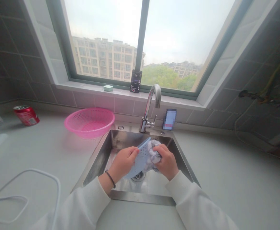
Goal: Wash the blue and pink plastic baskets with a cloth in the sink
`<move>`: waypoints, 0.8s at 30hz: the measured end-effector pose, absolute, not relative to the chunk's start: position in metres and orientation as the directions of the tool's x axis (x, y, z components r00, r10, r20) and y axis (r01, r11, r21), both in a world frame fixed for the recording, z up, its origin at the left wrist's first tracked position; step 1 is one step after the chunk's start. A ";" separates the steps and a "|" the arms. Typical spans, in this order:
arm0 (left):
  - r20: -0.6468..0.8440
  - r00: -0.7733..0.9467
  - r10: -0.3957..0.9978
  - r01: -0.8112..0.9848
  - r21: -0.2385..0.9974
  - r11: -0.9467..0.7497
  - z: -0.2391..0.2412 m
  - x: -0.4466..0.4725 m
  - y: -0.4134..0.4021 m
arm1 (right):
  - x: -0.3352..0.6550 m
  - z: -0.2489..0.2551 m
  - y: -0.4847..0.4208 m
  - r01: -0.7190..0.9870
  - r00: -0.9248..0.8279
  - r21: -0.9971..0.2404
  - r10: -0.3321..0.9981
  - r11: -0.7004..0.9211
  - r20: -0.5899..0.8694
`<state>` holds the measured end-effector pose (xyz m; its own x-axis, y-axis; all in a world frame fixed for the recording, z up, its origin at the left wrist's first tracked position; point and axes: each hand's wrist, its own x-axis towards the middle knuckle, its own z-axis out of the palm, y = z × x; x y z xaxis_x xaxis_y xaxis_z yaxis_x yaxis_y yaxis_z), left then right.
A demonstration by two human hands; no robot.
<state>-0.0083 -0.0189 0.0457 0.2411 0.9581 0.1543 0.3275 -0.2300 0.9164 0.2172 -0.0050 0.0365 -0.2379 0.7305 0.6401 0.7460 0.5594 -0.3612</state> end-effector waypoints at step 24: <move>0.120 -0.011 0.993 0.381 0.918 -0.107 0.050 -0.012 -0.016 | 0.202 0.046 -0.025 0.565 -0.457 -0.196 0.502 0.802 0.735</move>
